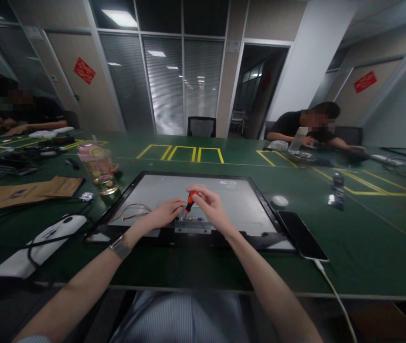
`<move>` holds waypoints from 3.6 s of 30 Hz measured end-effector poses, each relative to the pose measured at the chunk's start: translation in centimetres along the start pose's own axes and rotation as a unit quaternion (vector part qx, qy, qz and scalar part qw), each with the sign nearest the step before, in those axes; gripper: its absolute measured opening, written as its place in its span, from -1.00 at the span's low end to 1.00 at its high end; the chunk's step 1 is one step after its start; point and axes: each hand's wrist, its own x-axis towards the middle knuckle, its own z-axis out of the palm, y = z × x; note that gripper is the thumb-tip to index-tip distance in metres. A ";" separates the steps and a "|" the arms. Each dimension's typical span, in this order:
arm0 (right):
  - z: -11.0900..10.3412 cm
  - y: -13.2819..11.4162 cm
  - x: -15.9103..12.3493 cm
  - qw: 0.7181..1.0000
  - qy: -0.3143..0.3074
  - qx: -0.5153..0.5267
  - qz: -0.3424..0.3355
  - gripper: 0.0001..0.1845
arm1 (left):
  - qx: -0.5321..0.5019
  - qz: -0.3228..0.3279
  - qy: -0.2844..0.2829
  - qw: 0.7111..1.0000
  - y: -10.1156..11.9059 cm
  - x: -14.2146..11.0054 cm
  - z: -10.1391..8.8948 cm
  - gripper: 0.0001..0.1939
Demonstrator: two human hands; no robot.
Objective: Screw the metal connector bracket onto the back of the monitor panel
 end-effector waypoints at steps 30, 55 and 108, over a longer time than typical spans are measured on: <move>0.4 -0.2 -0.1 1.000 0.001 0.002 -0.011 -0.82 | 0.001 -0.003 -0.011 1.000 -0.2 0.2 0.1 -0.68; 0.4 -1.1 -0.1 0.998 -0.001 -0.053 -0.016 -0.76 | 0.005 0.002 0.002 1.000 -0.1 -0.1 0.0 -0.68; 0.4 -0.7 -0.3 0.998 0.014 -0.065 -0.011 -0.70 | 0.002 -0.021 -0.008 1.000 0.3 -0.2 -0.3 -0.67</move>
